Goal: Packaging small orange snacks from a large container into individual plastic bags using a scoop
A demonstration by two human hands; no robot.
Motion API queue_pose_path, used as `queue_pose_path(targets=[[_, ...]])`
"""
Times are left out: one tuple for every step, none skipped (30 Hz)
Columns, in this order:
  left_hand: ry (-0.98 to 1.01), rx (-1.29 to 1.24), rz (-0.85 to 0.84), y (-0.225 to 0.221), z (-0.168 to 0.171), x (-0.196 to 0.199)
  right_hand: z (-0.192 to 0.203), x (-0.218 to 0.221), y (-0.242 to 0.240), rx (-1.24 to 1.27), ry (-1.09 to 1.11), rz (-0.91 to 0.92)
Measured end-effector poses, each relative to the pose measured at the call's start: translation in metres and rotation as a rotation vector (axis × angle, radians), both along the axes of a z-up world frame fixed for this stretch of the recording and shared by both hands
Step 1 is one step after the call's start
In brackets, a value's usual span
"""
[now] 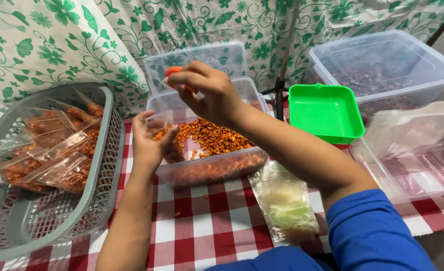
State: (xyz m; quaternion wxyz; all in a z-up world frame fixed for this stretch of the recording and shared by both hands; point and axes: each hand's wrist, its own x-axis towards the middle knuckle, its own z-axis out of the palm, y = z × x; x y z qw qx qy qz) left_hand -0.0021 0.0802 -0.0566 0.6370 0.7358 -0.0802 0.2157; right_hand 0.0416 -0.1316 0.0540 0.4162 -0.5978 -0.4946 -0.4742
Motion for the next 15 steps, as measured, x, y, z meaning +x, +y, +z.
queue_pose_path(targets=[[0.0,-0.002,0.001,0.001,-0.003,0.001,-0.012,0.01,0.001,-0.002,0.0,0.001],[0.036,0.032,0.049,0.003,-0.005,0.002,-0.023,0.019,0.003,-0.07,0.131,-0.007],[0.071,0.066,0.096,0.005,-0.008,0.002,-0.035,0.028,0.006,-0.139,0.26,-0.016],[0.07,0.069,0.099,0.002,-0.004,-0.002,-0.049,0.035,0.011,-0.137,0.259,-0.013],[0.101,0.132,0.136,0.0,0.0,-0.006,-0.063,0.041,0.017,-0.339,0.424,-0.104],[0.13,0.196,0.172,-0.003,0.005,-0.009,-0.076,0.049,0.023,-0.542,0.586,-0.198],[0.126,0.199,0.174,-0.005,0.005,-0.011,-0.09,0.055,0.027,-0.538,0.582,-0.196],[0.137,0.19,0.176,-0.007,0.005,-0.011,-0.102,0.062,0.031,-0.681,0.609,-0.204],[0.147,0.181,0.177,-0.009,0.005,-0.012,-0.114,0.07,0.036,-0.825,0.635,-0.212],[0.141,0.183,0.178,-0.008,0.006,-0.013,-0.12,0.074,0.039,-0.821,0.629,-0.213],[0.146,0.168,0.176,-0.008,0.007,-0.014,-0.126,0.077,0.042,-0.856,0.591,-0.193],[0.152,0.151,0.171,-0.009,0.008,-0.013,-0.132,0.081,0.042,-0.891,0.555,-0.177],[0.146,0.151,0.168,-0.008,0.008,-0.013,-0.135,0.082,0.041,-0.889,0.551,-0.182],[0.164,0.147,0.167,-0.008,0.007,-0.014,-0.139,0.082,0.04,-0.884,0.563,-0.154],[0.182,0.142,0.166,-0.008,0.006,-0.015,-0.143,0.082,0.038,-0.879,0.576,-0.126]])
